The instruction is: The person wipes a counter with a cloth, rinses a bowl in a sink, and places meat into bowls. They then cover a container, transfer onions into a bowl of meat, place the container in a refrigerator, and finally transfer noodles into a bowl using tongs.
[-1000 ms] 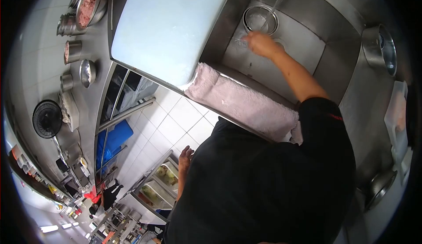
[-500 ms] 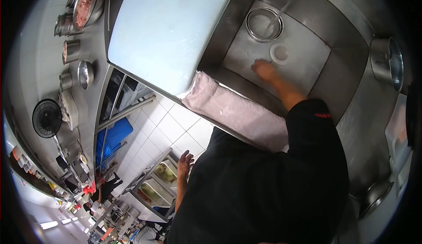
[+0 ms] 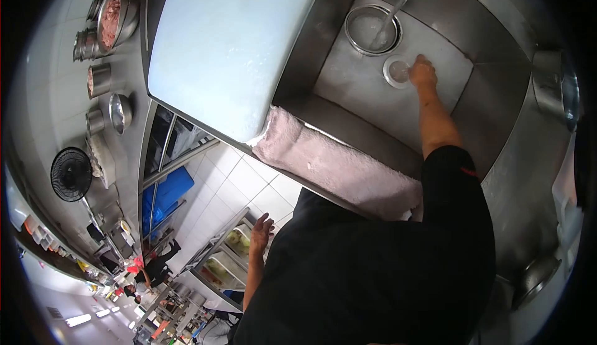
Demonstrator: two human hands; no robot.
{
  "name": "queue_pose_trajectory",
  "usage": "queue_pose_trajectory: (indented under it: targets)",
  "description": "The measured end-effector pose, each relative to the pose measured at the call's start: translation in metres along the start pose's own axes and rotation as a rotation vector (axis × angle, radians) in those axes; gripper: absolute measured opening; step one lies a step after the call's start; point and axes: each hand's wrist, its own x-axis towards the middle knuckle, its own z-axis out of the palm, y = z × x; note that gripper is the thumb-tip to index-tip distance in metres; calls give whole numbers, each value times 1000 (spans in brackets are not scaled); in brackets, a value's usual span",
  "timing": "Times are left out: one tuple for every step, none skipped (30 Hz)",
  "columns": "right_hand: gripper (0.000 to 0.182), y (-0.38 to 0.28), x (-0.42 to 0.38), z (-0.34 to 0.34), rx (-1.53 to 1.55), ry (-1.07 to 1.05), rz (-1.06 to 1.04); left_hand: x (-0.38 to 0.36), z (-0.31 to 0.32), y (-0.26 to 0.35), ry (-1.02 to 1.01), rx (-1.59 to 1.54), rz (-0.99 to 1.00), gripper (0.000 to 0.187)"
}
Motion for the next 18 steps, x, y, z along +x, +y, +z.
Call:
queue_pose_trajectory:
  targets:
    - [39, -2, 0, 2, 0, 4, 25, 1, -3, -2, 3, 8, 12, 56]
    - [35, -5, 1, 4, 0, 9, 49, 4, -6, -6, 7, 14, 24, 55]
    - [32, -8, 2, 7, -1, 14, 71, 7, -10, -10, 11, 10, 16, 55]
    - [33, -8, 7, 14, 11, 48, 60, 10, -13, -14, 12, 4, 8, 54]
    - [34, -6, 12, 23, 20, 83, 52, 12, -14, -17, 10, -3, 0, 54]
    - [35, -1, 18, 30, 28, 120, 44, 11, -14, -12, 9, 32, 7, 53]
    - [38, 5, 22, 37, 74, 114, 17, 12, -14, -6, 8, 67, 15, 53]
    - [41, 10, 25, 42, 121, 107, -9, 11, -15, 0, 8, 103, 23, 53]
    - [44, 15, 29, 45, 169, 102, -35, 10, -15, 4, 15, 98, 34, 53]
    - [47, 20, 35, 46, 216, 33, -41, 9, -13, 8, 21, 92, 46, 53]
    - [49, 26, 37, 43, 257, -36, -43, 10, -12, 8, 22, 87, 55, 53]
    - [52, 34, 37, 39, 295, -103, -44, 14, -12, 4, 9, 69, 43, 53]
    - [53, 42, 34, 38, 442, -181, 0, 20, -11, 0, -8, 49, 32, 52]
    - [53, 45, 27, 34, 590, -256, 42, 26, -10, -3, -24, 28, 22, 52]
    - [54, 45, 20, 27, 742, -331, 82, 29, -11, -3, -60, 159, 133, 54]
    - [54, 49, 18, 22, 749, -382, 50, 35, -13, -10, -81, 202, 215, 54]
    - [54, 51, 13, 14, 756, -431, 21, 39, -12, -10, -104, 246, 299, 54]
    - [54, 53, 8, 4, 764, -476, -10, 44, -10, -9, -111, 145, 188, 54]
